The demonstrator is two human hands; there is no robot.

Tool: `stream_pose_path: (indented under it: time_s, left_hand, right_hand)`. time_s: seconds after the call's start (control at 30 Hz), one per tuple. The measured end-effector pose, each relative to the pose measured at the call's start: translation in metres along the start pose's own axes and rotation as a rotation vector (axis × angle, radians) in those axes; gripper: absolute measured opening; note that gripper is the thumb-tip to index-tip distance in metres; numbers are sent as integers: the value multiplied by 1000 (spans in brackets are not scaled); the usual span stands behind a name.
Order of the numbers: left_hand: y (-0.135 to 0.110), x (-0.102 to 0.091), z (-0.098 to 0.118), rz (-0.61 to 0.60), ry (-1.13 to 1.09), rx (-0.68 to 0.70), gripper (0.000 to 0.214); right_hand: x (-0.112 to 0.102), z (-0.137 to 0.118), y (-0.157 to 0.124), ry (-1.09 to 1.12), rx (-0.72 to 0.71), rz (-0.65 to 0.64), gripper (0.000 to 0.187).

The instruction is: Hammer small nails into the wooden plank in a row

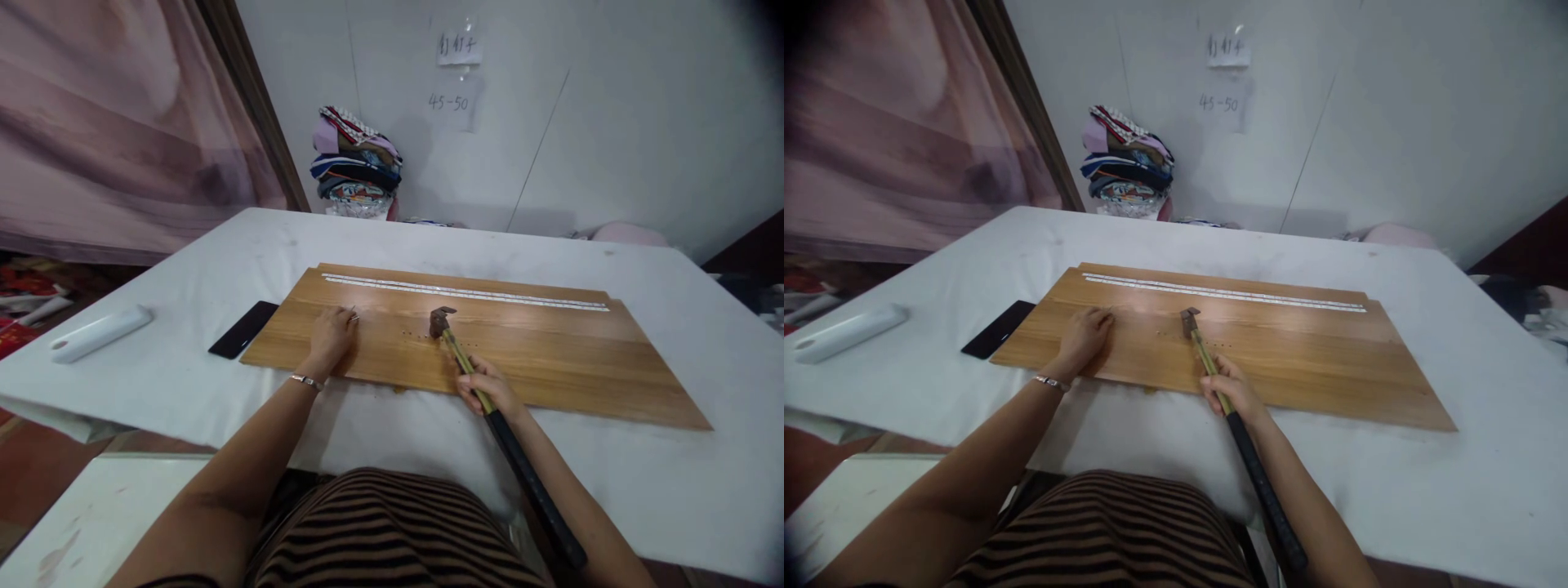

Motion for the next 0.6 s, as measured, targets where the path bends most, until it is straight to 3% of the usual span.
stream_pose_path:
  time_s: [0.27,0.6]
  left_hand:
    - [3,9,15,-100,83,88,32]
    - [-13,11,44,-40,-87,143,29]
  right_hand:
    - [1,-6,-1,17,-4,7,38]
    - [2,-3,1,22,6,-2,46]
Point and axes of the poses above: each hand's wrist, its own y-axis towards the middle knuckle, its own x-axis out of the palm, z = x × y, the point moved 6 cm from there along y, towards the middle knuckle, and after that the axes turned 15 degrees about z, right-handed, at the moved point
